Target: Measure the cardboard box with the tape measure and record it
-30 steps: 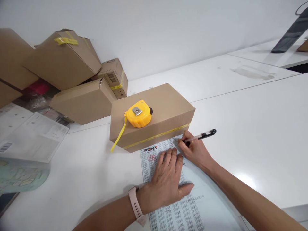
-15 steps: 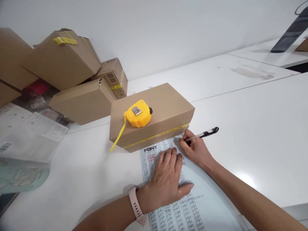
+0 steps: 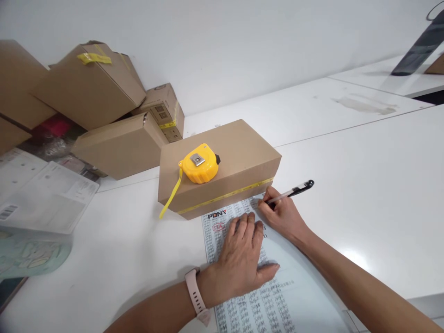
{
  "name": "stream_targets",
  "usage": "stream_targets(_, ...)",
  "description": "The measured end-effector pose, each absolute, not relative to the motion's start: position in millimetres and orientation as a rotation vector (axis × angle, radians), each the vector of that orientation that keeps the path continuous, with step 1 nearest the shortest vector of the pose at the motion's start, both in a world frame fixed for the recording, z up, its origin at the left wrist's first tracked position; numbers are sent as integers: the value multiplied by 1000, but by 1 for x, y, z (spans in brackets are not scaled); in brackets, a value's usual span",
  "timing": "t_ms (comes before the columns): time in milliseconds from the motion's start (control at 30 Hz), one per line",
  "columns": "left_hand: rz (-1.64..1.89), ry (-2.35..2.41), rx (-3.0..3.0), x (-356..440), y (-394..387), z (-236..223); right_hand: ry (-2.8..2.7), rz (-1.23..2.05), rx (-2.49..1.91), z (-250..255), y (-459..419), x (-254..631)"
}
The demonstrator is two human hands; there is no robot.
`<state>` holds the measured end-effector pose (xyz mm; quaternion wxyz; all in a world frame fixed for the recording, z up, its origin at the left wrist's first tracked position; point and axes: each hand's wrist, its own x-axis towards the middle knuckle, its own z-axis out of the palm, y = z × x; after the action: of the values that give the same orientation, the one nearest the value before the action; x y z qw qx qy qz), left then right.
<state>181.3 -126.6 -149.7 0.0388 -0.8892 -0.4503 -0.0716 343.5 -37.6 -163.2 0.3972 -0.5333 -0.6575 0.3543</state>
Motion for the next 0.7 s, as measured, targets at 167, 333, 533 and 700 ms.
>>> stream_targets(167,-215,-1374,-2719,182,-126,-151,-1679,895,-1345,-162,-37,343)
stream_targets(333,-218,-1383,-2719,181,-126,-152,-1670,874,-1348,-160,-38,343)
stream_targets(533,-210,-1382,-2726,181,-126,-150,-1680,881,-1349,-158,-39,343)
stream_targets(700,-215,-1387,-2738,181,-126,-149,-1678,858,-1339,-159,-38,342)
